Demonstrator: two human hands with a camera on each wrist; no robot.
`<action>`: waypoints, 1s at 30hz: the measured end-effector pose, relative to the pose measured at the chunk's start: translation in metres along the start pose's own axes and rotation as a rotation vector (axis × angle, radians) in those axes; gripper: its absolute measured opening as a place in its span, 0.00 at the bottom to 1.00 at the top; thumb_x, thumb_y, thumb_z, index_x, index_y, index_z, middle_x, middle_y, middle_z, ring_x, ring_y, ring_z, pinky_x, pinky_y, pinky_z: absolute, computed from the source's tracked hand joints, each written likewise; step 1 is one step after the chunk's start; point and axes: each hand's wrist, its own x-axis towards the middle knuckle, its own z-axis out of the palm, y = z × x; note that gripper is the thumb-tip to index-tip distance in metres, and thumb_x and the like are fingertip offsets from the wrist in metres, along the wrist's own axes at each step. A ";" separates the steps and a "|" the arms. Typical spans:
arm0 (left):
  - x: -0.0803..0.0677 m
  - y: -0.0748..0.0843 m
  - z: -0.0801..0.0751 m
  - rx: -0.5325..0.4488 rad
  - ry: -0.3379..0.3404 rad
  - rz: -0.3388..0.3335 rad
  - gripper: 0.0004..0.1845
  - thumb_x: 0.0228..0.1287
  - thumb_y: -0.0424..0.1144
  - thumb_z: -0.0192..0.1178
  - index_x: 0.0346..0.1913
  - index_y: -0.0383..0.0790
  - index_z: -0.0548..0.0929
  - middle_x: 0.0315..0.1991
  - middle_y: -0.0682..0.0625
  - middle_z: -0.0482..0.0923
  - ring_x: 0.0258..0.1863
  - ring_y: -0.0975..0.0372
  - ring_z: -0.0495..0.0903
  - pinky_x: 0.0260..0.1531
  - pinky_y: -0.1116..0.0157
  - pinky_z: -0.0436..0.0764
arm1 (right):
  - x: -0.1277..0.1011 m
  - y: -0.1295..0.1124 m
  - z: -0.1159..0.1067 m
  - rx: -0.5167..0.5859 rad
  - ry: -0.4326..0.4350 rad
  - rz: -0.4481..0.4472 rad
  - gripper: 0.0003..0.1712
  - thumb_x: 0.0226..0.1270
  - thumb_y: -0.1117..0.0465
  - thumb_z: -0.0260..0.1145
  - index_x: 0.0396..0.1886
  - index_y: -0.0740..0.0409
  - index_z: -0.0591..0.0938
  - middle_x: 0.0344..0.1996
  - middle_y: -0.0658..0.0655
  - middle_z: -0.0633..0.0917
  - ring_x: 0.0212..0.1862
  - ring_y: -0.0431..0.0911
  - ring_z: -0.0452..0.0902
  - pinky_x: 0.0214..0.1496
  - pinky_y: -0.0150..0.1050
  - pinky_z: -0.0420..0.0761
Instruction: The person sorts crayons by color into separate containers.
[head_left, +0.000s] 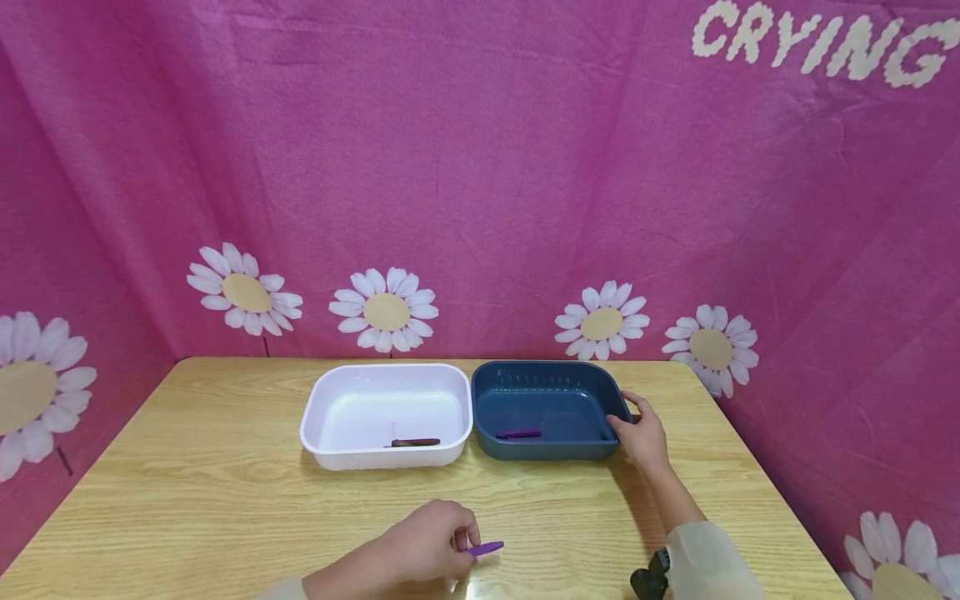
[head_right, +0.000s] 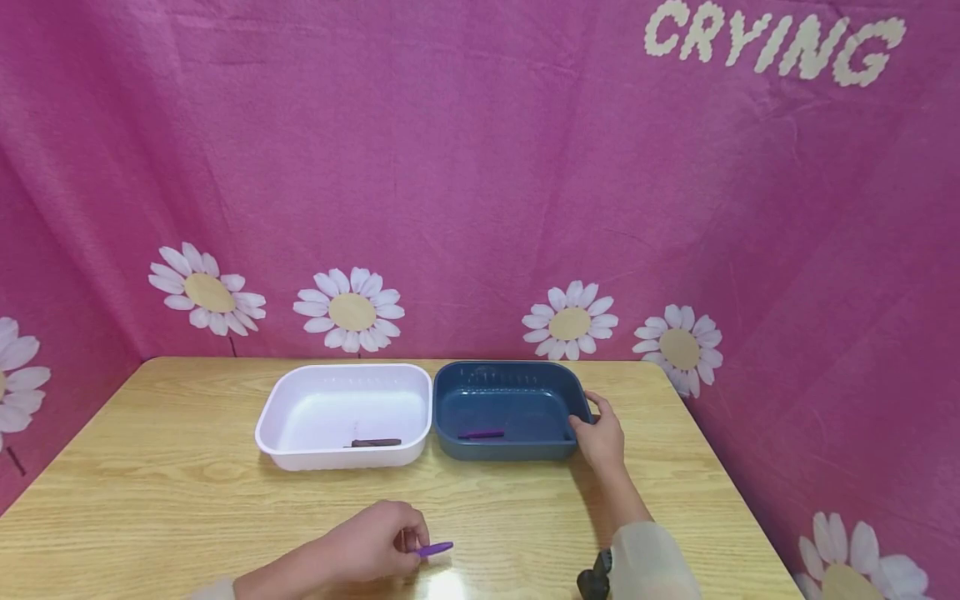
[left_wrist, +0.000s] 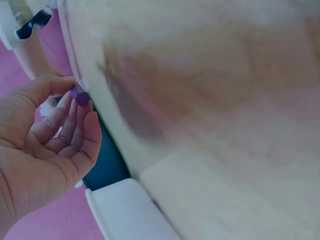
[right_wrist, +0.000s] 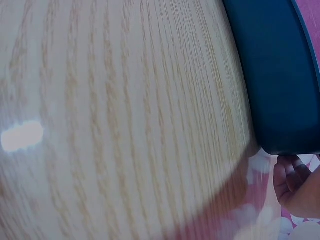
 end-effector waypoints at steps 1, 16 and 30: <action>0.001 0.001 -0.002 0.008 0.011 0.008 0.04 0.48 0.33 0.66 0.30 0.42 0.83 0.21 0.62 0.75 0.24 0.76 0.69 0.27 0.77 0.71 | 0.000 0.000 0.000 0.000 -0.001 0.001 0.33 0.65 0.61 0.58 0.69 0.59 0.61 0.60 0.74 0.69 0.60 0.63 0.68 0.59 0.55 0.71; 0.021 0.010 -0.031 0.019 0.098 0.012 0.06 0.50 0.30 0.63 0.33 0.40 0.83 0.24 0.56 0.78 0.23 0.72 0.69 0.24 0.75 0.71 | 0.000 0.001 0.000 -0.010 0.006 0.003 0.32 0.65 0.61 0.58 0.69 0.58 0.62 0.59 0.74 0.70 0.59 0.63 0.68 0.59 0.55 0.71; 0.042 0.014 -0.046 0.035 0.164 0.045 0.05 0.51 0.30 0.63 0.33 0.39 0.84 0.24 0.53 0.80 0.24 0.70 0.71 0.23 0.74 0.71 | 0.000 -0.001 -0.001 -0.002 -0.004 0.013 0.32 0.66 0.61 0.58 0.69 0.57 0.61 0.60 0.72 0.69 0.59 0.62 0.68 0.58 0.54 0.72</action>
